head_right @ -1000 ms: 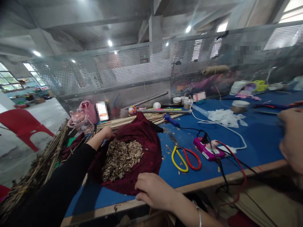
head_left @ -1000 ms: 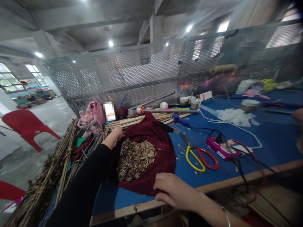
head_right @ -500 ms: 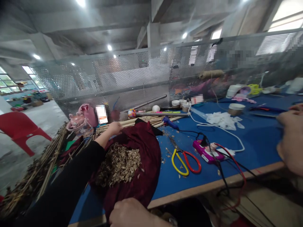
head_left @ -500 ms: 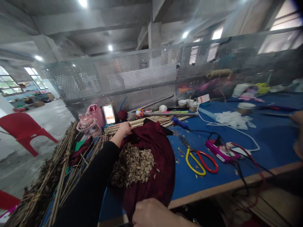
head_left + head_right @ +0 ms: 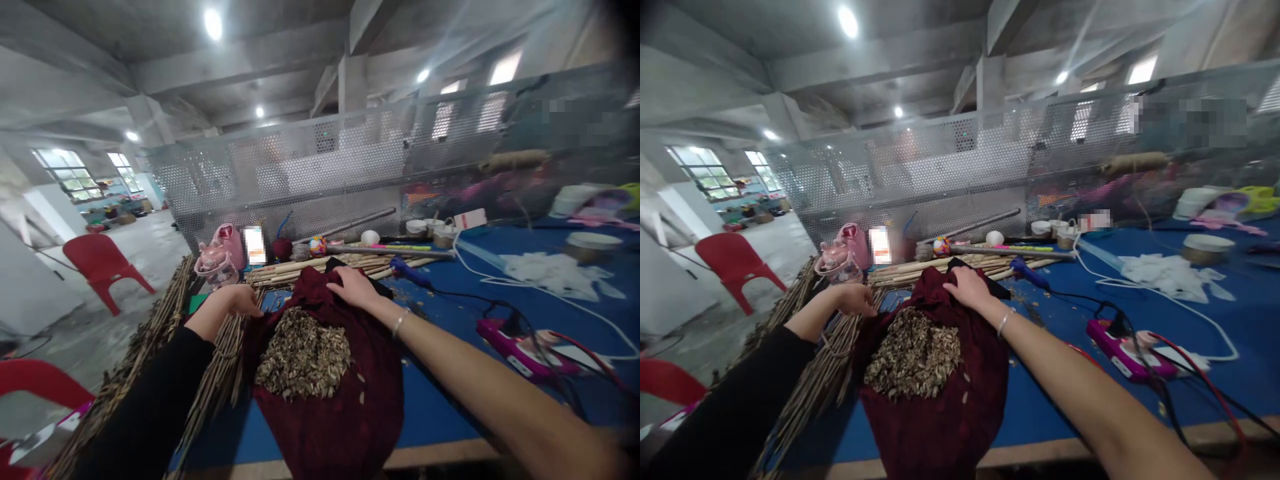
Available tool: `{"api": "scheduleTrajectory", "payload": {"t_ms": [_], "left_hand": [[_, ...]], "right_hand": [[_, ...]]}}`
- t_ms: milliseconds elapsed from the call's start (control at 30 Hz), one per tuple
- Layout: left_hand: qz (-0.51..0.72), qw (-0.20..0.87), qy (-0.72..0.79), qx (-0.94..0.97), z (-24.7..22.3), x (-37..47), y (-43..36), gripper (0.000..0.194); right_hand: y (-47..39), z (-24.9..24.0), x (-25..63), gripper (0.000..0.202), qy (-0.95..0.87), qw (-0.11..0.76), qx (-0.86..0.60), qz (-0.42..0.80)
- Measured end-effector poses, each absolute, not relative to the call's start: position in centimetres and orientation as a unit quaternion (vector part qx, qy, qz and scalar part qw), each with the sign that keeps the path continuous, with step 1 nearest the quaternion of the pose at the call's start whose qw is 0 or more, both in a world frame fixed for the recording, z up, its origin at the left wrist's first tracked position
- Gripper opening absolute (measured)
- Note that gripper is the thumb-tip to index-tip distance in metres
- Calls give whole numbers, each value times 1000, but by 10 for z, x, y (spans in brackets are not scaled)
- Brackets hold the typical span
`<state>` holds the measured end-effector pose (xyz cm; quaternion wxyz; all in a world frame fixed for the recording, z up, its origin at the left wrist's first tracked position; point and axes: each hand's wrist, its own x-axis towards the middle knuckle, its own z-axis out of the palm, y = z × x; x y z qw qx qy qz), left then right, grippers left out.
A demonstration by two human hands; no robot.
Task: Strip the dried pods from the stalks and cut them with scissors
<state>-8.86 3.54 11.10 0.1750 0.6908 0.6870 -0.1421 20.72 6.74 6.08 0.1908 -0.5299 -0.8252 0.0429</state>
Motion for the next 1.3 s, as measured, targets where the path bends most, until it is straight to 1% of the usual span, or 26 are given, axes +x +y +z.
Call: {"api": "scheduleTrajectory", "payload": {"t_ms": [67,100,167,267,300,433,667,800,933,1000,1133,1200,1300], "left_hand": [[-162,173,685,689,104,-93,24,38],[-158,158,685,693,99,-93,21,40],[-143,119,685,705,89,-89,18,41],[-141,79,695,701,77,-83,17,34],[-147,72,700,695,74,-82,17,32],[-139,43,722,676,72,-82,15,27],[-47,16,732,679,96,-90,16,26],[-7,2,731,683,100,-89,23,28],[-15,0,748,664,90,-91,34,27],[-33,16,751,659,83,-95,38,24],[-59,42,758,648,74,-103,36,19],[-58,44,762,643,72,-108,33,18],[-34,37,773,633,73,-116,30,18]], "right_hand": [[97,59,200,50,-814,180,-552,19],[107,57,197,52,-813,171,-557,11],[116,52,192,48,-817,151,-557,2],[115,43,190,30,-831,124,-542,-2],[113,41,191,27,-835,121,-537,-4],[104,40,202,34,-834,134,-534,-31],[97,55,238,44,-779,166,-601,-72],[99,60,268,39,-748,136,-646,-67],[104,69,282,32,-725,91,-680,-61],[107,71,272,35,-745,85,-659,-62],[115,62,229,45,-829,71,-553,-32],[119,56,211,40,-850,58,-523,-17],[123,51,201,24,-851,66,-521,-23]]}}
